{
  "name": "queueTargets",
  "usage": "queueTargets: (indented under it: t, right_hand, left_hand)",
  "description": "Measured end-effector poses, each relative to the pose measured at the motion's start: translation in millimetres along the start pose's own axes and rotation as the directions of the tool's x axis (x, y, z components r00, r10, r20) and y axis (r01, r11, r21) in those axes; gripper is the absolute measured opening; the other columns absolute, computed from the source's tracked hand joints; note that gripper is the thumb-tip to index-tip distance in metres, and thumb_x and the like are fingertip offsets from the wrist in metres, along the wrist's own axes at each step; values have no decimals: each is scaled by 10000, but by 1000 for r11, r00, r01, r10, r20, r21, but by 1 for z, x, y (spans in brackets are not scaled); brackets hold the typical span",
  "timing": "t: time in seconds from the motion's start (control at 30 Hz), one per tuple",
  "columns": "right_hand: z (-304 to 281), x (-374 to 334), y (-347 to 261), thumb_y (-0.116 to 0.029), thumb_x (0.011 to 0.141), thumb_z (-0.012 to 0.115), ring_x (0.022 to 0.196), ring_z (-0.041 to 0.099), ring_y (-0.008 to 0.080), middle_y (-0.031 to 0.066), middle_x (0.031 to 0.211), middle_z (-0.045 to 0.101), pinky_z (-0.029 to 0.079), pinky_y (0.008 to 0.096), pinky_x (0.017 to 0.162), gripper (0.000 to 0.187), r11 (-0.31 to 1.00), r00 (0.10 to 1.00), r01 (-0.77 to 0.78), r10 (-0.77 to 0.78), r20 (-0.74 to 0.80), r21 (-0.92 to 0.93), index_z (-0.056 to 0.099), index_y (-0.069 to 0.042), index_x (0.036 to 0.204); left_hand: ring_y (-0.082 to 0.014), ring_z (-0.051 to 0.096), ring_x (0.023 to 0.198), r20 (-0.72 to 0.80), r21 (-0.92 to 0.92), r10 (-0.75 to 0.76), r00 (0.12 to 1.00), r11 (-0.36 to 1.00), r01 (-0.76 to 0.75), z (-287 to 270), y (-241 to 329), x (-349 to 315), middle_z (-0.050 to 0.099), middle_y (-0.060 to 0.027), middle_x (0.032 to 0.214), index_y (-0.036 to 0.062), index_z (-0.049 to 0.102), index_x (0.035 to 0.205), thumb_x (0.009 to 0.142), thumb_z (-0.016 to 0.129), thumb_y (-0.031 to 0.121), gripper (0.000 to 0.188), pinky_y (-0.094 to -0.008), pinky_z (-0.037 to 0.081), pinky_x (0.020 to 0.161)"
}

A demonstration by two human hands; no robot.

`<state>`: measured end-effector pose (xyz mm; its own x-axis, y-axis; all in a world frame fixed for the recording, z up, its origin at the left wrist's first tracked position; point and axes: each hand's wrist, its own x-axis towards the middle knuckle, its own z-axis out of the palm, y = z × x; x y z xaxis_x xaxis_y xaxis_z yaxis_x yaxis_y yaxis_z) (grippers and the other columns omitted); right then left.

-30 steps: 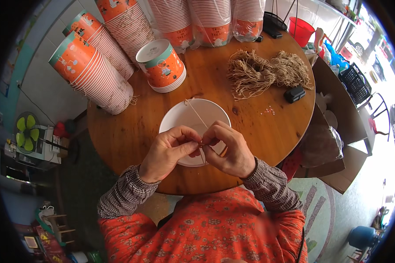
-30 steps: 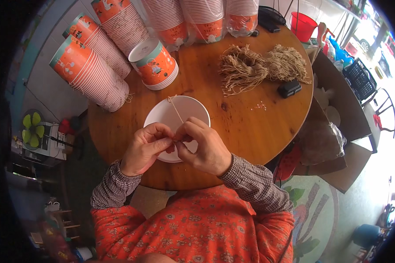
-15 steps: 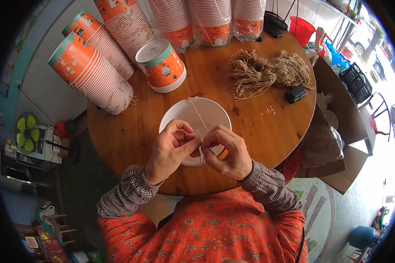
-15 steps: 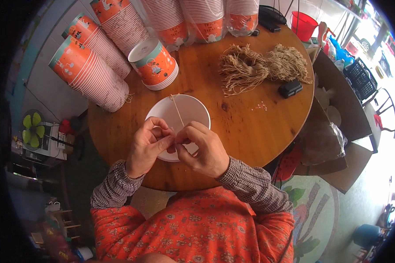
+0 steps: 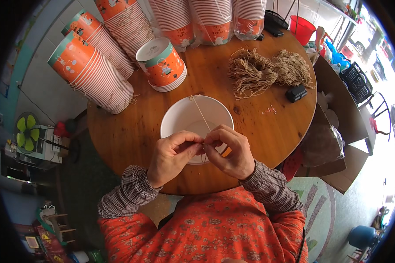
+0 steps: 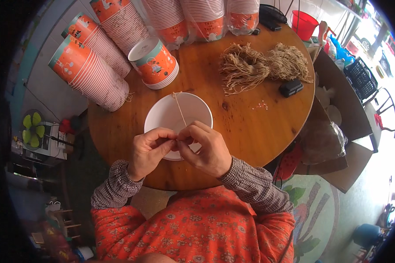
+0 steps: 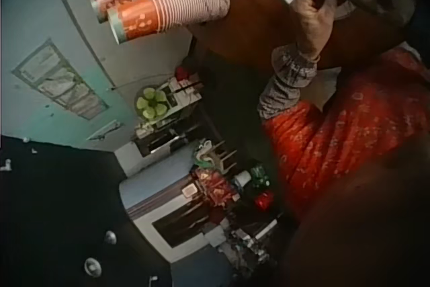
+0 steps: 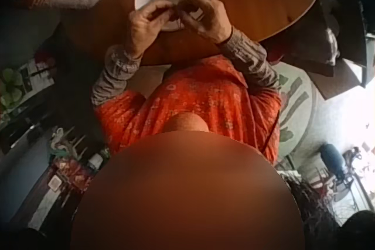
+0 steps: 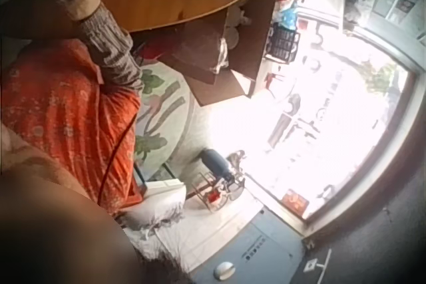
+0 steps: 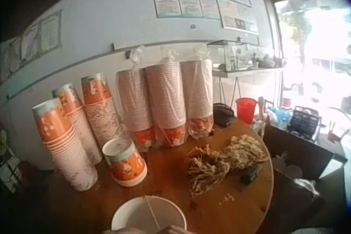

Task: Threading and tying thin strings through holes in paper buckets to create handles.

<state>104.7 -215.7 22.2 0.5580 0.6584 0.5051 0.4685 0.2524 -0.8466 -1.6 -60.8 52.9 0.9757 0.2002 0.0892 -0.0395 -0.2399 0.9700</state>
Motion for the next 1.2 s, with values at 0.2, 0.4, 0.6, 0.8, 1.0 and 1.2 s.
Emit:
queueTargets:
  t: [0.2,0.4,0.6,0.8,1.0,1.2]
  right_hand:
    - [0,-1,-2,-11,800,655,717,644,207,90,833,615,520,306,635,121,996,1000,-31,31,2,-80,617,-15,915]
    - [11,-8,-6,-1,794,647,729,628,245,95,820,599,517,343,615,163,919,978,140,-186,-95,-368,596,-36,945]
    - [13,-11,-9,16,782,656,721,617,247,96,813,589,506,338,605,200,964,979,27,-79,-189,-265,558,-40,948]
    - [12,-11,-11,-12,808,671,699,618,197,84,819,616,502,295,610,190,990,967,-107,83,-240,-90,550,-41,952]
    - [9,-12,-8,37,824,654,721,641,143,82,851,661,501,243,629,140,991,980,-109,94,-177,-80,620,-3,953]
    - [9,-12,-2,19,803,681,796,684,226,125,919,682,544,299,643,165,964,967,137,-179,-179,-226,647,0,963]
  left_hand:
    - [-131,671,882,-1,13,-32,999,999,32,-1,0,3,683,-87,939,-53,609,1030,900,595,-24,134,-236,550,783]
    - [-110,656,836,-59,-25,-33,998,999,32,9,-2,2,675,-68,901,-47,605,1023,911,594,6,125,-226,538,750]
    - [-105,633,831,-38,-191,-112,993,976,103,9,-3,2,649,-52,909,-35,595,1038,916,592,29,138,-236,518,778]
    - [-82,586,864,136,-487,-241,961,829,276,1,-4,5,624,-20,935,-8,595,1069,936,584,84,162,-234,480,825]
    - [-87,563,863,270,-622,-355,895,645,443,-6,-1,7,616,-3,929,7,615,1062,937,586,97,157,-241,454,838]
    - [-103,589,865,292,-697,-353,889,558,451,-4,-4,7,631,-19,955,10,629,1047,940,581,100,147,-264,479,850]
